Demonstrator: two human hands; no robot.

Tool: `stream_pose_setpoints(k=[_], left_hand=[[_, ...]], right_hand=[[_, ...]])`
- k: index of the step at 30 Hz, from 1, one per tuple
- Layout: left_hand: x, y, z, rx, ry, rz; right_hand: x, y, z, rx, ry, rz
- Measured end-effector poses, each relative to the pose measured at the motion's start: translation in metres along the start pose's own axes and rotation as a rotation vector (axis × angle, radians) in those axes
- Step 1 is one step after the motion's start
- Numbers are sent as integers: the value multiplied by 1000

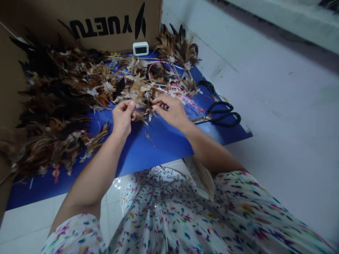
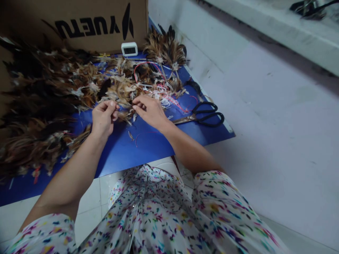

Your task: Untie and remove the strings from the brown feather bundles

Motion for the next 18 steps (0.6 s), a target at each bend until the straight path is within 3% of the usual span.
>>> stream_pose_setpoints(k=[5,10,14,18], left_hand=[[9,-11,-2,-65,-30,-80],[6,-7,-3,-91,-37,-98],[4,-4,-3,-130,-61,-128],[3,-3,-3,-159,-72,-138]], right_hand=[[-5,23,3,-126,-109,227],[-10,42,2,-307,-122,382],[-8,41,2,-248,-100,391],[-3,28,-3,-5,49,299]])
Point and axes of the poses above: each hand's wrist, its own x-axis towards the middle knuckle, its own y-axis out of the palm, z = x × y, the point moved 4 cm from there along x, towards the middle knuckle
